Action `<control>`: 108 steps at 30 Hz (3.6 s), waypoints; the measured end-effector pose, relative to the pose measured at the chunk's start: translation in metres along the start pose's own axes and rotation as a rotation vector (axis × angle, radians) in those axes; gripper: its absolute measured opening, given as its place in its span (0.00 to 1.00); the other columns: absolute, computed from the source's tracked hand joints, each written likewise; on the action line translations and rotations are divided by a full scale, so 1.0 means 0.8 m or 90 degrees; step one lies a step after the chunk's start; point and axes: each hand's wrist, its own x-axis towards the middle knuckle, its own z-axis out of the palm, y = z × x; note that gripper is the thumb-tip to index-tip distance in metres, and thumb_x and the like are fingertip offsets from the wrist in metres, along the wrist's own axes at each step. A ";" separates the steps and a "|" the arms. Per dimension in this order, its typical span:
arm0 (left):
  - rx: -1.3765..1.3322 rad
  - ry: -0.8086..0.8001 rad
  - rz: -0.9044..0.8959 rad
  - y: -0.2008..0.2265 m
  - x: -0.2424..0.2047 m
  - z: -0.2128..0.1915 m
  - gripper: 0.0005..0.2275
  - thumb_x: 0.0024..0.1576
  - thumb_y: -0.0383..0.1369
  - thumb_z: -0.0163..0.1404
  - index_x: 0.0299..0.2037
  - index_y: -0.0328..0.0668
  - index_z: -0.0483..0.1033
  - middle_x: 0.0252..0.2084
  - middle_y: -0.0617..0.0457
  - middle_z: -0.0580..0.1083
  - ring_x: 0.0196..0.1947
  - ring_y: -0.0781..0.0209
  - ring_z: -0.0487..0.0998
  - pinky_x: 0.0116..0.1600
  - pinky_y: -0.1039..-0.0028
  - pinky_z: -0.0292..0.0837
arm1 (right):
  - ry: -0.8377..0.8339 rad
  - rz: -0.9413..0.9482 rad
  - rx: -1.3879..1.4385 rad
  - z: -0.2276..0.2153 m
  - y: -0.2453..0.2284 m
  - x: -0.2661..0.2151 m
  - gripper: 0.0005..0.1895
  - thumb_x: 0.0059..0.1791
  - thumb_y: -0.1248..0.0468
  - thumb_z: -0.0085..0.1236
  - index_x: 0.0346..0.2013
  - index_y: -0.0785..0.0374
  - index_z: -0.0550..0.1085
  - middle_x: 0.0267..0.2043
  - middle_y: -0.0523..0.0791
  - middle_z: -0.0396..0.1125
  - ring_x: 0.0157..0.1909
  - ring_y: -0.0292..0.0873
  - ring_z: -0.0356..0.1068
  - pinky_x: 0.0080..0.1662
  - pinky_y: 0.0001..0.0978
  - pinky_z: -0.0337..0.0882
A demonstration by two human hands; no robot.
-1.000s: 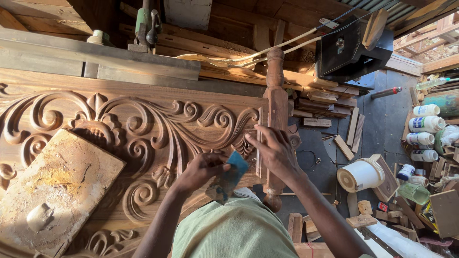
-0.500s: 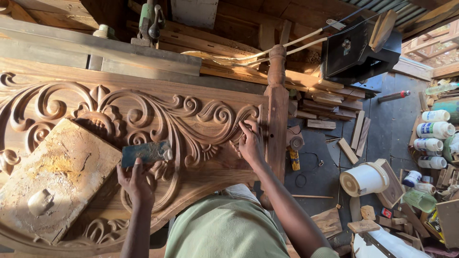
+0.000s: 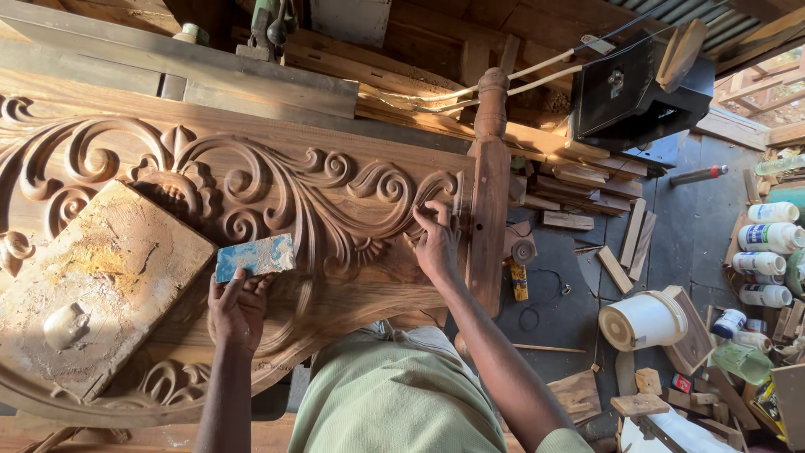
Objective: The person sands the intricate floral carvings on a large wooden headboard using a sanding block and a scrap piece of sandpaper, reaching into the recessed details of the wood.
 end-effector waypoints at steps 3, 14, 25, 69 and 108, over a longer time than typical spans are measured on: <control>-0.006 0.010 0.005 0.003 -0.004 0.011 0.11 0.60 0.26 0.52 0.50 0.45 0.66 0.40 0.56 0.73 0.39 0.63 0.78 0.54 0.61 0.79 | -0.042 0.012 0.062 -0.002 0.009 -0.007 0.34 0.42 0.87 0.47 0.52 0.55 0.81 0.68 0.46 0.55 0.63 0.53 0.64 0.50 0.36 0.76; -0.020 -0.027 -0.028 0.014 -0.005 0.015 0.08 0.64 0.26 0.50 0.50 0.42 0.67 0.43 0.52 0.76 0.40 0.61 0.80 0.49 0.67 0.77 | -0.001 0.059 0.063 0.005 0.026 0.020 0.34 0.45 0.86 0.48 0.61 0.58 0.75 0.74 0.47 0.53 0.63 0.44 0.68 0.57 0.28 0.75; 0.197 0.038 0.025 -0.016 -0.014 0.044 0.08 0.61 0.26 0.53 0.47 0.36 0.68 0.39 0.45 0.77 0.35 0.59 0.81 0.40 0.67 0.82 | 0.001 -0.049 0.211 -0.042 -0.042 -0.040 0.28 0.46 0.84 0.44 0.49 0.55 0.81 0.75 0.47 0.60 0.58 0.43 0.73 0.43 0.24 0.72; -0.028 0.036 0.088 0.007 0.023 0.077 0.10 0.62 0.29 0.58 0.49 0.35 0.73 0.40 0.46 0.78 0.36 0.58 0.82 0.41 0.70 0.82 | 0.000 -0.099 -0.016 -0.063 -0.029 0.017 0.27 0.42 0.83 0.50 0.47 0.57 0.82 0.64 0.45 0.67 0.65 0.51 0.63 0.64 0.44 0.68; 0.564 0.158 0.566 -0.049 0.095 0.052 0.05 0.69 0.29 0.52 0.48 0.39 0.80 0.33 0.57 0.80 0.31 0.72 0.80 0.37 0.76 0.76 | -0.056 -0.141 -0.108 -0.008 -0.018 0.018 0.46 0.48 0.80 0.50 0.78 0.58 0.45 0.70 0.44 0.64 0.71 0.45 0.59 0.69 0.43 0.61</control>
